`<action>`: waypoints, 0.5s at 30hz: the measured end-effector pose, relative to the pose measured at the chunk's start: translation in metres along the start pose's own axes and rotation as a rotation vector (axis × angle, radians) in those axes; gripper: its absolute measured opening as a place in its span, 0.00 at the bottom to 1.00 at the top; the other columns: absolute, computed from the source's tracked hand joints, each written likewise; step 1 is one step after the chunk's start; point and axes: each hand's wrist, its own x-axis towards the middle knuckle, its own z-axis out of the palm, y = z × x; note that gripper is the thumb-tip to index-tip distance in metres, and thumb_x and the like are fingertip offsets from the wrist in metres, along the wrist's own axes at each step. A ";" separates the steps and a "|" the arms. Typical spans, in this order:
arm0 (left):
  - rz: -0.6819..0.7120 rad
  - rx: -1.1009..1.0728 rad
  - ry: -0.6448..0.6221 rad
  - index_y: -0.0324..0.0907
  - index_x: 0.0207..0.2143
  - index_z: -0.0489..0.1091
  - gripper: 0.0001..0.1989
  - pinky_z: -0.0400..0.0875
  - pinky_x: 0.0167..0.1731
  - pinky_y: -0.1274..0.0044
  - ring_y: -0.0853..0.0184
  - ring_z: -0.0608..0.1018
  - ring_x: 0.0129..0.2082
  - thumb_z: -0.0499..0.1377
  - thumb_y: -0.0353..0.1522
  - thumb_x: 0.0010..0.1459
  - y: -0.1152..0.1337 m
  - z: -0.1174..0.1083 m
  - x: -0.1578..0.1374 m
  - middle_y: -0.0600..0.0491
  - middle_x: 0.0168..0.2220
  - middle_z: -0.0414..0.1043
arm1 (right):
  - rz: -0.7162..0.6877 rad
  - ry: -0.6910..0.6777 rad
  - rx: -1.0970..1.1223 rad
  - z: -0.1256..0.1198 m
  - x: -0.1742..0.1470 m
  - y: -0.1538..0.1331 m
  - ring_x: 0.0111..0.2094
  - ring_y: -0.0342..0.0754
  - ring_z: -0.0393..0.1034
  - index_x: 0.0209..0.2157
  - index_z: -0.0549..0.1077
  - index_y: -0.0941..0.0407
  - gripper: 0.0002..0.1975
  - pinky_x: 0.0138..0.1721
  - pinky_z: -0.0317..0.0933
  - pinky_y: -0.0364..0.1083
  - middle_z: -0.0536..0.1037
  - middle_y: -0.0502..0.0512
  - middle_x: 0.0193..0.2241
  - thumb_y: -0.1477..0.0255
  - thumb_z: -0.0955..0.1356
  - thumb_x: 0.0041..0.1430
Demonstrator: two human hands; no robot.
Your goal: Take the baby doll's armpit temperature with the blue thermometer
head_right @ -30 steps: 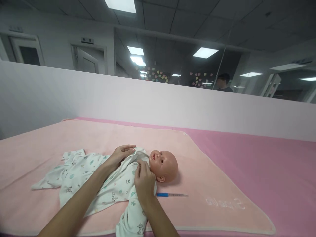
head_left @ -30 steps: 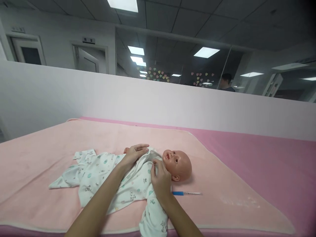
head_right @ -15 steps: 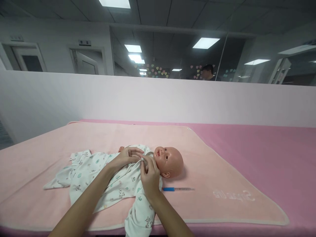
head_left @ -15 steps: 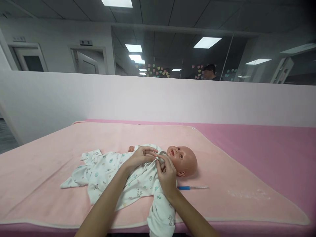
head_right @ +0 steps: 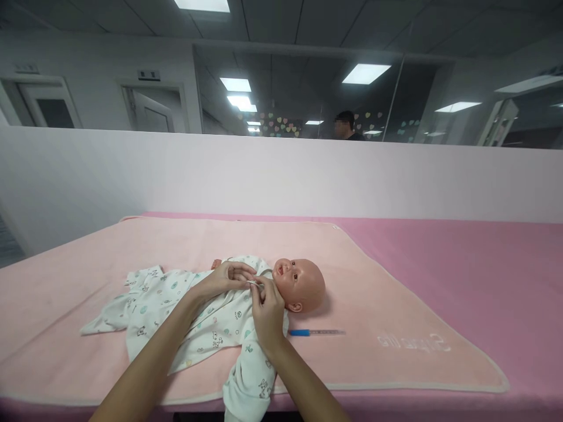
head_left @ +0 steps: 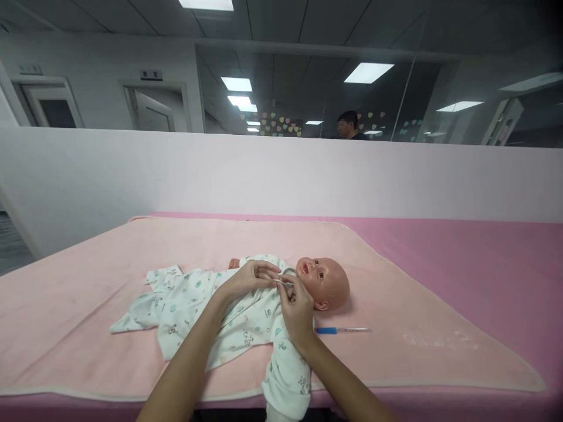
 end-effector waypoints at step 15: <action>-0.051 -0.088 0.073 0.39 0.36 0.71 0.15 0.65 0.33 0.81 0.71 0.73 0.30 0.60 0.26 0.41 -0.001 0.002 0.002 0.53 0.29 0.71 | 0.024 -0.042 -0.016 -0.002 0.000 -0.003 0.15 0.38 0.53 0.30 0.68 0.58 0.07 0.20 0.53 0.39 0.67 0.46 0.19 0.69 0.62 0.56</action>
